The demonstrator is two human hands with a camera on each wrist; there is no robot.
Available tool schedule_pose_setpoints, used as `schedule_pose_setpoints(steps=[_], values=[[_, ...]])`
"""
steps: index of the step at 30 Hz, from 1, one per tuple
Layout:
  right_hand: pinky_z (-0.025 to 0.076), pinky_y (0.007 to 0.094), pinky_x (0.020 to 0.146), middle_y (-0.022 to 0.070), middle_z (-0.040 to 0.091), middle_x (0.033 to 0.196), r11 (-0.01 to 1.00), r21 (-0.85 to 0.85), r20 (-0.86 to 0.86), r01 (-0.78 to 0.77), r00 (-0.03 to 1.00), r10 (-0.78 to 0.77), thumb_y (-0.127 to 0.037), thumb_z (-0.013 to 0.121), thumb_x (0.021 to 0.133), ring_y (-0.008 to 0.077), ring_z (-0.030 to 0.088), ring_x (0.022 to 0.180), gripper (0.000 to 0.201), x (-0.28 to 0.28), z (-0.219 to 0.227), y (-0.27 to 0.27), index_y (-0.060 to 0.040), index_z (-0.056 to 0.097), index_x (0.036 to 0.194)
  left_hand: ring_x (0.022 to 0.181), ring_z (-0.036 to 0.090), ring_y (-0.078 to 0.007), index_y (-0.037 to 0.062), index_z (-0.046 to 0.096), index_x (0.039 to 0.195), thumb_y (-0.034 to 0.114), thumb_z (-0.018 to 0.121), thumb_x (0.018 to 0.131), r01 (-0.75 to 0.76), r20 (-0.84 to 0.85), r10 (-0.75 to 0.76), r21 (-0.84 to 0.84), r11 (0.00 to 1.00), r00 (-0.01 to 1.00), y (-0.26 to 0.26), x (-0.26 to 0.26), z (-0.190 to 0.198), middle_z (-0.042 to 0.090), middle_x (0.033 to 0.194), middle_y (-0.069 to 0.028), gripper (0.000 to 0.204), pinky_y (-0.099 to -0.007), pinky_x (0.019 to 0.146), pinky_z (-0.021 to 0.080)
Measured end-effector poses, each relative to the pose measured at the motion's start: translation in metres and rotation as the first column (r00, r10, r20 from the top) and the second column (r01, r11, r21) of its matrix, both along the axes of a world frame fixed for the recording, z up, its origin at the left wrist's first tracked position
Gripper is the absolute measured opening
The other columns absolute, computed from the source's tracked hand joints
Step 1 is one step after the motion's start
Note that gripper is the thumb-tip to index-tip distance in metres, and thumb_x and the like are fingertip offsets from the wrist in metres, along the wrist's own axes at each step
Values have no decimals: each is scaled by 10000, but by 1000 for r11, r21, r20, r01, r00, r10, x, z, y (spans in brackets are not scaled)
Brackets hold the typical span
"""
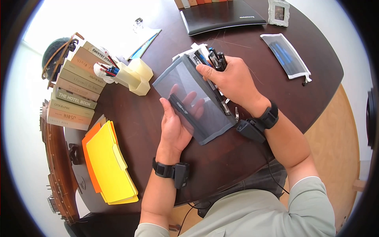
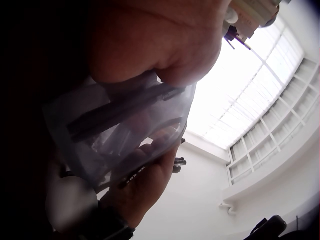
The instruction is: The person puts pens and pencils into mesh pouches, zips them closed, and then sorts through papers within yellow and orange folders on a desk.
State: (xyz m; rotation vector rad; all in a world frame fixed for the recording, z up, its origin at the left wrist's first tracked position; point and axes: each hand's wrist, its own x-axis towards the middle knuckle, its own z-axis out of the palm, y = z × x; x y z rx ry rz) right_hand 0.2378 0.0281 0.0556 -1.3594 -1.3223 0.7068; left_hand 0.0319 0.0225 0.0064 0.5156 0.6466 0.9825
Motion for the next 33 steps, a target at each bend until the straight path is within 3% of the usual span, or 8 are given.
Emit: schedule_pose_setpoints(steps=[4, 7, 16, 22, 25, 28, 33], values=[[435, 258, 556, -3, 663, 680, 997, 43, -1, 59, 998, -59, -342, 790, 943, 42, 548, 623, 345, 0, 4, -2, -11, 737, 862, 1252, 578, -362, 270, 368, 1577, 635, 285, 1073, -5, -29, 5, 5, 1000, 1000, 0, 0, 1, 524, 1446, -154, 628, -483, 1052, 505], [458, 333, 558, 45, 630, 614, 984, 141, -114, 112, 989, -96, -359, 787, 935, 125, 547, 572, 388, 2, -8, 7, 2, 702, 818, 1246, 585, -377, 257, 359, 1579, 647, 279, 1067, -8, -30, 9, 6, 1000, 999, 1, -1, -1, 527, 1438, -170, 649, -487, 1027, 520], [432, 305, 560, 3, 593, 612, 968, 162, -266, 190, 953, -142, -408, 790, 938, 100, 497, 584, 424, 6, -6, 9, -22, 690, 795, 1225, 589, -363, 271, 370, 1573, 656, 278, 1064, -10, -41, 11, 5, 1000, 999, 1, -2, -2, 549, 1411, -150, 645, -484, 1020, 515], [437, 325, 566, 12, 585, 611, 959, 228, -210, 170, 970, -122, -398, 795, 928, 121, 500, 582, 429, 0, -11, 11, -10, 669, 795, 1216, 594, -364, 269, 379, 1566, 654, 279, 1065, -13, -27, 13, -4, 1000, 1000, 2, -2, -3, 561, 1392, -146, 639, -483, 1018, 515], [474, 241, 579, -19, 650, 704, 987, 110, -97, 119, 989, -109, -330, 807, 939, 57, 565, 623, 339, 1, -6, 5, 4, 746, 934, 1217, 595, -365, 267, 381, 1565, 649, 280, 1067, -18, -24, 18, -8, 1000, 1000, 2, -2, -2, 563, 1391, -147, 635, -483, 1016, 516], [449, 332, 576, 47, 618, 630, 989, 97, -91, 111, 991, -102, -362, 793, 925, 147, 510, 586, 386, -1, -6, 4, -13, 674, 808, 1225, 591, -366, 266, 380, 1566, 645, 276, 1070, -25, -20, 25, -13, 1000, 999, 1, -2, -2, 559, 1394, -150, 633, -483, 1019, 516], [477, 339, 588, 67, 672, 664, 997, 71, -102, 31, 995, -24, -343, 780, 929, 158, 595, 604, 359, -3, -1, 1, -8, 693, 836, 1243, 581, -368, 264, 375, 1569, 641, 270, 1073, -34, -9, 34, -11, 999, 999, 1, -1, -1, 542, 1412, -162, 632, -485, 1034, 510]])
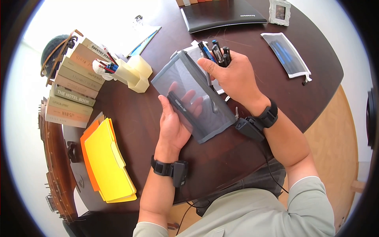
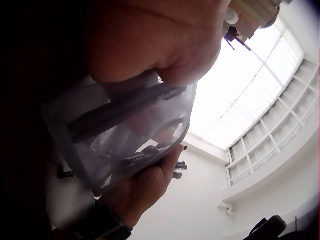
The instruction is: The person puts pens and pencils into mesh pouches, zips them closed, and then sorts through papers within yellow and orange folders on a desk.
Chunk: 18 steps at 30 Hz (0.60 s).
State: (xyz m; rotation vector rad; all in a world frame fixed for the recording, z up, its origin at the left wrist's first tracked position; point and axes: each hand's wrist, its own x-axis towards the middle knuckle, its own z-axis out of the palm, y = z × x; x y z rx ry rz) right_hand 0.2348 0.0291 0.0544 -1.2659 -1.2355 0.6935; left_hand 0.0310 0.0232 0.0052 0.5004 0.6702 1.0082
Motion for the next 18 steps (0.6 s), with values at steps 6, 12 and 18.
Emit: schedule_pose_setpoints(steps=[6, 12, 18], values=[[492, 345, 590, 78, 704, 702, 997, -58, 102, -55, 993, 61, -308, 761, 938, 157, 650, 627, 305, 1, 7, -5, -13, 713, 880, 1255, 572, -366, 266, 372, 1568, 638, 268, 1075, 5, 20, -6, 18, 1000, 1000, 1, -1, -2, 528, 1426, -164, 627, -486, 1050, 501], [501, 282, 561, 73, 761, 856, 998, -41, -164, -47, 986, 39, -243, 747, 963, 120, 690, 697, 233, -2, 12, -5, -20, 683, 984, 1281, 552, -359, 272, 368, 1570, 635, 254, 1079, -9, 50, 7, 29, 1000, 999, 2, -2, -2, 509, 1455, -151, 621, -489, 1069, 487], [511, 229, 535, 147, 761, 984, 993, 60, -400, -102, 909, 117, -162, 709, 993, 159, 746, 770, 274, -1, 10, -2, 22, 552, 1121, 1293, 549, -340, 287, 336, 1587, 627, 232, 1084, -42, 109, 39, 23, 999, 993, 2, -2, -1, 485, 1496, -135, 616, -484, 1096, 469]])
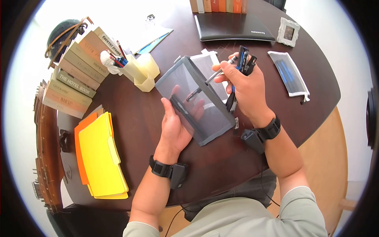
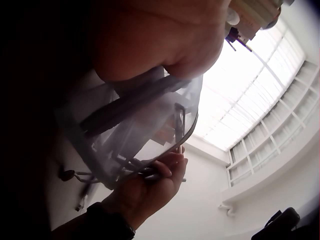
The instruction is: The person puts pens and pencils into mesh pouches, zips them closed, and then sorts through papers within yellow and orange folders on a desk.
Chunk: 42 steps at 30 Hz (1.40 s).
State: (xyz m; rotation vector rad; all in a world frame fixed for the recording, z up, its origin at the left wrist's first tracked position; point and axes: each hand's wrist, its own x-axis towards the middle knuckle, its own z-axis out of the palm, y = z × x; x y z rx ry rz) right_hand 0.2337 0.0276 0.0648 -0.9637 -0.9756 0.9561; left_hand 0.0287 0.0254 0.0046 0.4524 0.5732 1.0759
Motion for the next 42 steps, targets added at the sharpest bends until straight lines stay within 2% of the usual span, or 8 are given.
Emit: schedule_pose_setpoints(steps=[3, 7, 10, 13, 16, 25, 34, 42], values=[[498, 232, 520, 101, 743, 915, 998, -7, 5, -66, 998, 66, -155, 747, 968, 132, 714, 709, 258, -7, 5, -4, 0, 569, 1072, 1294, 553, -326, 292, 330, 1591, 628, 227, 1083, -9, -8, 9, -5, 1000, 1000, 1, -2, -1, 483, 1504, -133, 618, -474, 1104, 464], [449, 223, 502, -11, 614, 758, 996, -84, 136, 15, 991, -3, -142, 802, 922, 64, 581, 599, 235, -10, 3, -5, -46, 602, 1002, 1291, 560, -298, 298, 346, 1586, 638, 225, 1078, -51, -23, 51, -25, 998, 998, 0, -2, 3, 506, 1487, -121, 623, -445, 1091, 472], [406, 211, 503, -17, 595, 737, 999, -4, 216, 49, 975, -47, -160, 804, 919, 42, 547, 600, 219, -4, -2, -2, -32, 655, 1016, 1285, 565, -279, 309, 358, 1581, 642, 224, 1076, -71, -5, 70, -18, 997, 997, 1, -4, 0, 533, 1461, -111, 620, -428, 1079, 476], [377, 229, 523, -41, 578, 698, 997, -36, 477, 62, 878, -38, -178, 827, 903, 34, 498, 603, 213, 4, -1, 0, -28, 679, 935, 1280, 569, -269, 316, 360, 1580, 643, 225, 1075, -100, 50, 100, -9, 995, 994, 6, -7, -9, 549, 1448, -100, 617, -423, 1073, 476], [447, 305, 612, 3, 632, 708, 994, -88, 649, 60, 761, 12, -287, 872, 861, 79, 499, 651, 331, 8, 4, -3, -11, 690, 838, 1277, 572, -267, 307, 356, 1582, 644, 230, 1072, -119, 81, 120, -10, 993, 990, 8, -9, -12, 560, 1440, -88, 624, -427, 1078, 474], [422, 315, 536, 46, 581, 592, 995, -90, 780, 52, 624, 38, -351, 854, 868, 104, 454, 558, 404, -9, 7, -12, 5, 676, 796, 1292, 568, -275, 277, 345, 1587, 662, 241, 1054, -116, 77, 116, -7, 993, 990, 5, -6, 0, 588, 1409, -77, 666, -445, 1119, 460], [372, 281, 509, -24, 587, 613, 899, -400, 538, -177, 749, 387, -275, 845, 873, 52, 466, 564, 355, -3, 18, -17, -4, 676, 717, 1307, 566, -314, 258, 344, 1593, 666, 240, 1047, -107, 80, 107, -12, 994, 991, 2, -6, 4, 514, 1482, -136, 690, -464, 1136, 455], [394, 230, 488, -42, 584, 636, 892, -359, 350, -274, 847, 401, -262, 804, 935, 39, 517, 547, 261, -3, 19, -17, -28, 718, 858, 1301, 570, -326, 255, 335, 1598, 658, 242, 1052, -95, 69, 95, -8, 995, 993, 0, -7, 9, 534, 1452, -151, 686, -471, 1123, 464]])
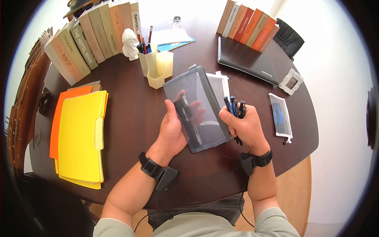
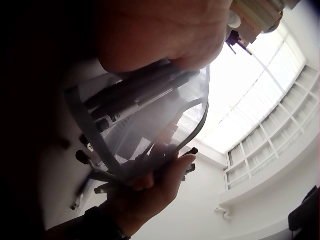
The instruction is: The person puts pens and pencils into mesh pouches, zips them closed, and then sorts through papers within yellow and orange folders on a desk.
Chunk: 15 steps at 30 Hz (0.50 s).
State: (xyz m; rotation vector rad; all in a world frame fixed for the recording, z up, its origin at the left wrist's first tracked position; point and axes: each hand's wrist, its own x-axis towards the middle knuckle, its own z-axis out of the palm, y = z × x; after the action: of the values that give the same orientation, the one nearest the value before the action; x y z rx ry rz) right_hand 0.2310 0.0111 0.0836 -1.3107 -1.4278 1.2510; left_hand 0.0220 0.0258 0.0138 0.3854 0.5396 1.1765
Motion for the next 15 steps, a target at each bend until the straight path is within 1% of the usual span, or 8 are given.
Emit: schedule_pose_setpoints(steps=[1, 4, 5, 8, 9, 12, 15], values=[[400, 224, 489, -45, 583, 644, 1000, 5, -39, 15, 999, -15, -266, 797, 945, 38, 520, 546, 252, 1, -1, 1, -32, 723, 889, 1299, 571, -326, 252, 336, 1598, 658, 244, 1052, 3, 2, -3, 0, 1000, 1000, 0, 1, 0, 536, 1451, -153, 687, -471, 1122, 465], [394, 224, 485, -29, 556, 611, 991, 39, -98, 130, 987, -125, -282, 750, 986, 45, 498, 515, 269, -4, -5, 3, -14, 728, 1011, 1289, 580, -326, 241, 339, 1596, 660, 247, 1052, 28, -3, -28, 16, 999, 1000, -1, 1, -1, 544, 1442, -158, 693, -470, 1115, 471], [421, 224, 520, -20, 588, 662, 989, 36, -101, 143, 985, -138, -293, 742, 995, 51, 532, 563, 287, -1, -9, 5, -12, 727, 1054, 1285, 583, -326, 237, 341, 1595, 661, 248, 1051, 41, -5, -41, 25, 999, 999, -1, 0, -2, 547, 1438, -159, 696, -469, 1112, 473], [441, 224, 545, -13, 613, 711, 980, 15, -185, 201, 963, -195, -301, 738, 999, 59, 553, 595, 307, -1, -9, 7, -10, 725, 1094, 1267, 597, -325, 226, 348, 1591, 662, 255, 1051, 48, -36, -48, 14, 999, 998, -3, 0, 1, 556, 1428, -162, 700, -464, 1100, 484], [456, 223, 568, -2, 634, 737, 975, 48, -198, 217, 959, -204, -322, 740, 998, 64, 566, 615, 336, -1, -11, 9, -9, 720, 1118, 1261, 601, -325, 226, 351, 1590, 660, 257, 1052, 56, -44, -55, 13, 998, 998, -3, 0, 1, 560, 1424, -162, 698, -464, 1095, 488], [449, 215, 569, 7, 649, 745, 966, 20, -154, 259, 955, -253, -356, 747, 990, 61, 564, 619, 373, 2, -12, 10, -9, 718, 1122, 1243, 613, -325, 223, 360, 1586, 658, 263, 1054, 76, -62, -75, 12, 997, 995, -3, 0, 3, 573, 1408, -163, 694, -464, 1077, 502], [429, 205, 572, 6, 651, 749, 961, 54, -127, 270, 957, -261, -389, 748, 984, 52, 553, 631, 394, 4, -17, 14, -13, 726, 1103, 1225, 623, -324, 214, 369, 1581, 656, 267, 1056, 93, -63, -92, 13, 996, 994, -3, -1, 2, 586, 1389, -165, 694, -465, 1058, 516]])
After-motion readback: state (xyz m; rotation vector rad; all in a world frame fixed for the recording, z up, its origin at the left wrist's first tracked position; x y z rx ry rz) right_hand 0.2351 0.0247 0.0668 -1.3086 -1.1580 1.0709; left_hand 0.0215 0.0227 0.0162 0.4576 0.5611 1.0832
